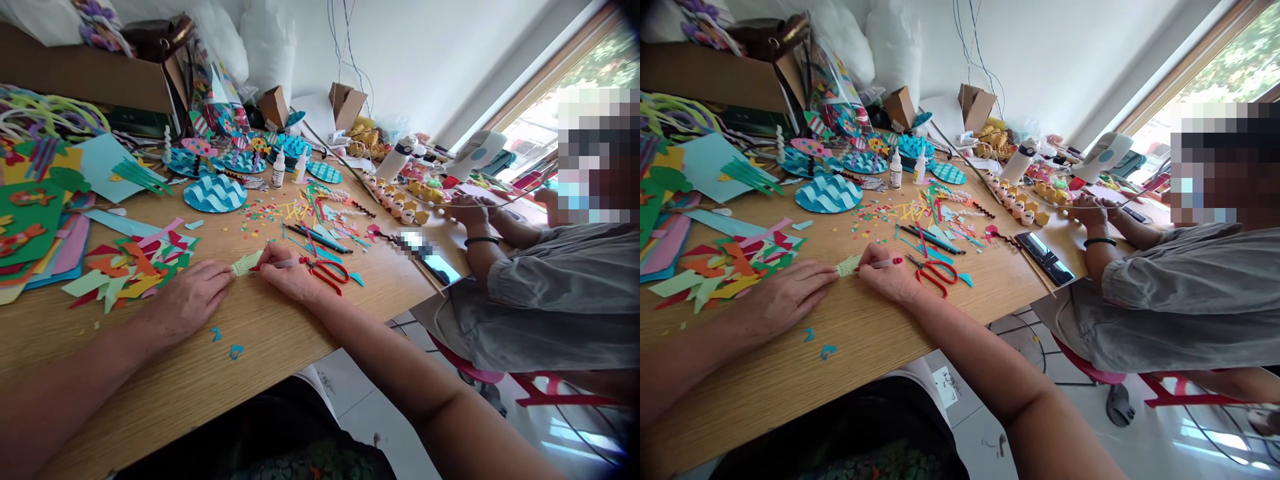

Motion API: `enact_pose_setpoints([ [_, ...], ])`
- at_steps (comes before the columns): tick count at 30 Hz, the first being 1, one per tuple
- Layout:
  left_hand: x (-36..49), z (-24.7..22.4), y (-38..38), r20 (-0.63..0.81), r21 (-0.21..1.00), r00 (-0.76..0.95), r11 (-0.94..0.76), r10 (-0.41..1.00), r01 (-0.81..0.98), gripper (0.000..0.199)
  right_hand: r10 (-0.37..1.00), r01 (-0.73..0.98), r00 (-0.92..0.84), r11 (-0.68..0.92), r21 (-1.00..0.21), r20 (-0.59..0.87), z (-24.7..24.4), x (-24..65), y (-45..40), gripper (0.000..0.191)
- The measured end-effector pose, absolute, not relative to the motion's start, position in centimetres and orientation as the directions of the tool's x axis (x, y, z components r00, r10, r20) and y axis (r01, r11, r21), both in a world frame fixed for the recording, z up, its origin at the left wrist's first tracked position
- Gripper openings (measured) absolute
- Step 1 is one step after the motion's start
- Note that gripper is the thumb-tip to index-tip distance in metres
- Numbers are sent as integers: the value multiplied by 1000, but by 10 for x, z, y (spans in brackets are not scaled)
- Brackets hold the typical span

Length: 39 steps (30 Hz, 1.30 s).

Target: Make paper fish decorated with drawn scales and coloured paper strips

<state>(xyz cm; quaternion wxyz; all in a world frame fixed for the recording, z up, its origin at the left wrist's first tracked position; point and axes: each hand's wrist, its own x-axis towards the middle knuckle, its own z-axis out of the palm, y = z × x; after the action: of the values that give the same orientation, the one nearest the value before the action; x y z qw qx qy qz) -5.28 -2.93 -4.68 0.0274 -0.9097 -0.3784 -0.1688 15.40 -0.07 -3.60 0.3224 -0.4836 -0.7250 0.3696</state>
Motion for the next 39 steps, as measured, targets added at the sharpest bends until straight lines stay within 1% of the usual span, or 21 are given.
enact_pose_setpoints([
  [5,-53,-48,-29,329,73,668,-723,668,687,44,937,453,-334,255,-854,102,-35,154,-1,1],
  [10,-54,-48,-29,325,85,658,-713,680,696,45,939,484,-336,240,-842,74,-32,153,-2,2],
  [21,-54,-49,-28,344,102,644,-709,683,698,40,942,490,-315,264,-830,114,-36,153,0,1],
  [28,-55,-50,-28,347,112,646,-714,680,691,42,942,525,-322,260,-810,94,-26,155,-5,3],
  [35,-54,-49,-28,357,101,648,-717,673,689,42,949,443,-292,244,-863,118,-29,155,-3,3],
  [39,-54,-48,-28,339,122,637,-704,692,700,42,944,461,-317,241,-854,95,-26,156,-5,3],
])
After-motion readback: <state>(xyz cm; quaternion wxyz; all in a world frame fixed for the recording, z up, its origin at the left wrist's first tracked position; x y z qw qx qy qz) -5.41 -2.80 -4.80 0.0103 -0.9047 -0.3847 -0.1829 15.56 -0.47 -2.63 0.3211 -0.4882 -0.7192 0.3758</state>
